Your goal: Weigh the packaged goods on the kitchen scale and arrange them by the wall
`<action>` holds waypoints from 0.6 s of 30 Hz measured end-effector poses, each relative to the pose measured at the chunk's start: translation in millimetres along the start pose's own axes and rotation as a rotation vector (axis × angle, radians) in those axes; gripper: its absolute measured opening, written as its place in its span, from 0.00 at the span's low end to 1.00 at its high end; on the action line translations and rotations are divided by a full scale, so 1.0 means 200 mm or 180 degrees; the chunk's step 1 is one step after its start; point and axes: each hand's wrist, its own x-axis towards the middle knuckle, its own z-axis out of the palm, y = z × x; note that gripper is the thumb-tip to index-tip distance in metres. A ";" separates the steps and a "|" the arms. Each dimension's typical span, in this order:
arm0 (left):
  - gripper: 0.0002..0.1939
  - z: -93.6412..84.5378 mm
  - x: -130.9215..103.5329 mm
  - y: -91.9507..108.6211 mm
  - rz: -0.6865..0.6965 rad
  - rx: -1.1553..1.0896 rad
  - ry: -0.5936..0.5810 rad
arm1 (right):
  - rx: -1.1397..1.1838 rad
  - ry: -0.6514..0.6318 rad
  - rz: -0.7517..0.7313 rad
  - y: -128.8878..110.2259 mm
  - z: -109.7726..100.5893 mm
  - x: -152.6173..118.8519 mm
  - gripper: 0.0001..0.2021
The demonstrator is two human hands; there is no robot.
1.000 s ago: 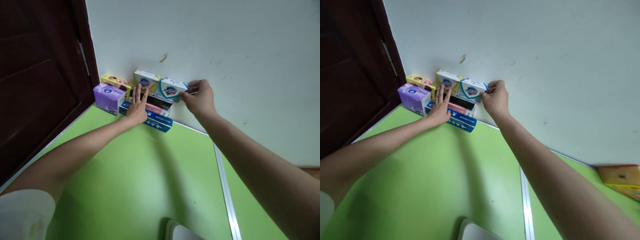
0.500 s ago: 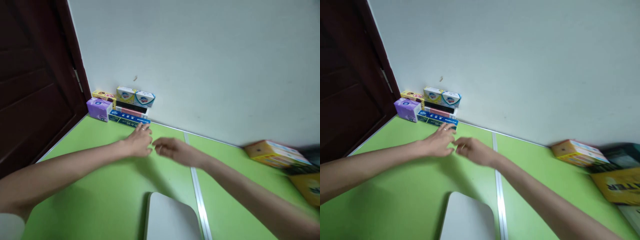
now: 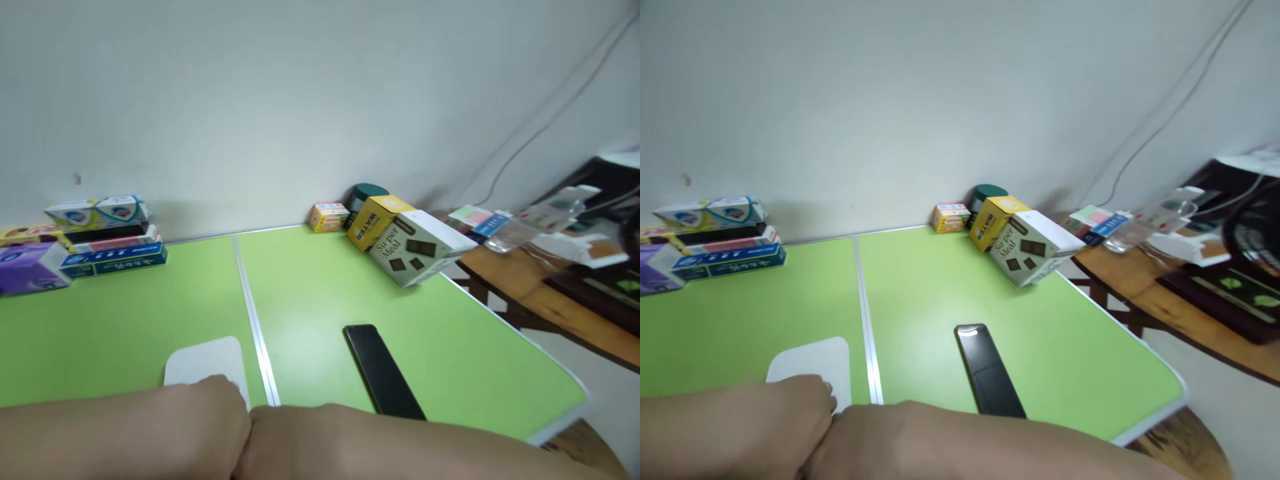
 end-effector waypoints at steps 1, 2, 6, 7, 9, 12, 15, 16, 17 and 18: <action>0.05 -0.06 0.04 0.02 -0.0018 0.0155 -0.0107 | 0.0114 0.0169 0.0075 0.03 0.00 -0.05 0.18; 0.04 -0.14 0.09 0.04 -0.0045 0.0339 -0.0219 | 0.0272 0.0357 0.0191 0.07 0.00 -0.11 0.12; 0.08 -0.45 0.34 0.07 -0.0335 0.0894 -0.0421 | 0.1085 0.1234 0.0673 0.34 0.00 -0.35 0.15; 0.08 -0.50 0.41 0.05 -0.0366 0.0802 -0.0239 | 0.1288 0.1500 0.0696 0.44 0.00 -0.40 0.18; 0.12 -0.57 0.57 -0.02 -0.0374 0.0485 0.0337 | 0.1713 0.2172 0.0711 0.64 0.02 -0.49 0.19; 0.27 -0.62 0.84 -0.14 -0.0433 -0.0370 0.1233 | 0.2472 0.3596 0.1157 0.97 0.06 -0.58 0.19; 0.38 -0.67 1.13 -0.23 -0.0661 -0.1200 0.1626 | 0.2784 0.4860 0.1915 1.30 0.07 -0.66 0.29; 0.41 -0.69 1.22 -0.25 -0.0725 -0.1385 0.1703 | 0.2743 0.5119 0.2087 1.41 0.06 -0.68 0.33; 0.43 -0.72 1.31 -0.28 -0.0766 -0.1481 0.1766 | 0.2674 0.5302 0.2215 1.52 0.04 -0.71 0.36; 0.44 -0.74 1.40 -0.29 -0.0796 -0.1603 0.1851 | 0.2605 0.5484 0.2330 1.62 0.02 -0.73 0.38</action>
